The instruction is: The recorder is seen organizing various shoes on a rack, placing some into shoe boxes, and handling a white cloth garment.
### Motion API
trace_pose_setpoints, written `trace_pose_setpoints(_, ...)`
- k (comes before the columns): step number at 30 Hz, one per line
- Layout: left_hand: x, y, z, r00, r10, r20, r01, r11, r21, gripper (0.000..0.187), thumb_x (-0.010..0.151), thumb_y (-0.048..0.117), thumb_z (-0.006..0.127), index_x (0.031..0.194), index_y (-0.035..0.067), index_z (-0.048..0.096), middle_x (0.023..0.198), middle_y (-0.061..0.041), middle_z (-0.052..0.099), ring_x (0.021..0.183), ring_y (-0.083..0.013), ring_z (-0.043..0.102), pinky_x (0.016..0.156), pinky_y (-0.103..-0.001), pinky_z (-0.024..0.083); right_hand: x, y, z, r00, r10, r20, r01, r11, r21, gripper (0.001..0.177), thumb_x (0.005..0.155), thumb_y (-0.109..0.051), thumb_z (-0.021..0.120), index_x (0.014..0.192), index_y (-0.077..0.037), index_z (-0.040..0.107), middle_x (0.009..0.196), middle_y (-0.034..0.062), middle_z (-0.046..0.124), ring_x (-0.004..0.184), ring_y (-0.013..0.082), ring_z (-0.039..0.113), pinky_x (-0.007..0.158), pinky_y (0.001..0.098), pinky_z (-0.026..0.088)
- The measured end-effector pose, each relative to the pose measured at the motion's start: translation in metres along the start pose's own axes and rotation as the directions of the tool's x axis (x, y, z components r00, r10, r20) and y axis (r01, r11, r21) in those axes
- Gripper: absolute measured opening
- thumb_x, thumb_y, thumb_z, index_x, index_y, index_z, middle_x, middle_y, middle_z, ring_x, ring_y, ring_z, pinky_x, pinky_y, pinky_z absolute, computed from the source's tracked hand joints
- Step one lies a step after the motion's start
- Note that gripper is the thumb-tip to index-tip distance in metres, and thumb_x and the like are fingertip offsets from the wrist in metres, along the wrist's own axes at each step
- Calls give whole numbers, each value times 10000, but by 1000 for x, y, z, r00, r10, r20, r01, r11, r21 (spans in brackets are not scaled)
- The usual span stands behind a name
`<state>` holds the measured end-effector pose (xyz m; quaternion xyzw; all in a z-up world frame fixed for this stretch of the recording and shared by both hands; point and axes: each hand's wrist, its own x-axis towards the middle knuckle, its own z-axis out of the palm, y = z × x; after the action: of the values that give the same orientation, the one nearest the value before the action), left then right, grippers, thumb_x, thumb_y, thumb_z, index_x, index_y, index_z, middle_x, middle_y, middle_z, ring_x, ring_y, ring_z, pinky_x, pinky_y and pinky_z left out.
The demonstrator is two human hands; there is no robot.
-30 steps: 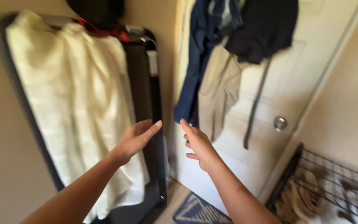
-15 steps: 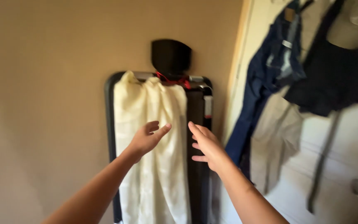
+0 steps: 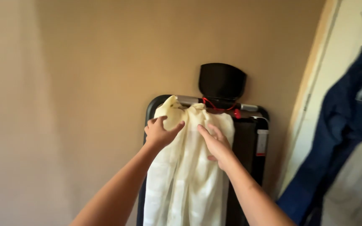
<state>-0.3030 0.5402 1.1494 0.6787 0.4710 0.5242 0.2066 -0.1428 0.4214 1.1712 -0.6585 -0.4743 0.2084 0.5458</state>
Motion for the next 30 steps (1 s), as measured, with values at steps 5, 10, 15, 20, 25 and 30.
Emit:
trace_pose_setpoints(5, 55, -17, 21, 992, -104, -75, 105, 994, 7, 1210, 669, 719, 798, 1582, 123, 274, 1600, -245, 244, 1483, -435, 252, 1152, -520, 354, 85, 30, 13, 955, -295, -25, 290, 950, -114, 869, 800, -587, 724, 1556, -271, 432, 1544, 135, 502, 1388, 299, 551, 1066, 458, 526)
trace_pose_setpoints(10, 76, -21, 40, 982, -186, -36, 187, 982, 37, 1345, 679, 718, 789, 1646, 83, 102, 1574, -274, 331, 1441, -467, 356, 1175, -513, 370, 91, 18, 22, 968, -248, 44, 250, 926, -284, 888, 869, -603, 700, 1594, -286, 298, 1652, 162, 228, 1507, 356, 270, 1127, 525, 365)
trace_pose_setpoints(15, 80, -18, 69, 965, -231, -125, 238, 970, 41, 1330, 714, 635, 875, 1602, 97, 43, 1547, -303, 308, 1372, -478, 386, 1093, -503, 400, 138, 48, 35, 974, -201, 109, 226, 913, -340, 744, 852, -667, 664, 1527, -376, 547, 1651, 278, 102, 1510, 408, 276, 1228, 451, 334)
trace_pose_setpoints(20, 82, -31, 88, 988, -155, -20, 147, 963, -225, 952, 702, 381, 825, 1457, 17, 375, 1205, -193, 710, 1107, -313, 706, 934, -403, 564, 151, 66, 41, 946, -222, 236, 273, 938, -215, 784, 847, -740, 572, 1518, -334, 578, 1623, 32, 509, 1539, 359, 222, 1197, 549, 274)
trace_pose_setpoints(25, 84, -19, 111, 961, -10, 277, 108, 933, -342, 455, 774, 130, 760, 1206, -3, 703, 1070, -179, 781, 991, -288, 781, 874, -381, 614, 117, 35, 32, 968, -4, 252, -34, 989, 146, 914, 810, -759, 573, 1567, -280, 393, 1547, 117, 501, 1405, 333, 522, 1031, 574, 451)
trace_pose_setpoints(30, 65, -14, 107, 914, 161, 373, -12, 929, -371, 443, 878, 117, 704, 1317, 65, 664, 1153, -131, 762, 1070, -196, 721, 935, -338, 544, 97, 9, 25, 974, -16, 227, -49, 960, 275, 799, 788, -535, 662, 1500, -238, 456, 1466, 85, 524, 1270, 279, 548, 913, 551, 535)
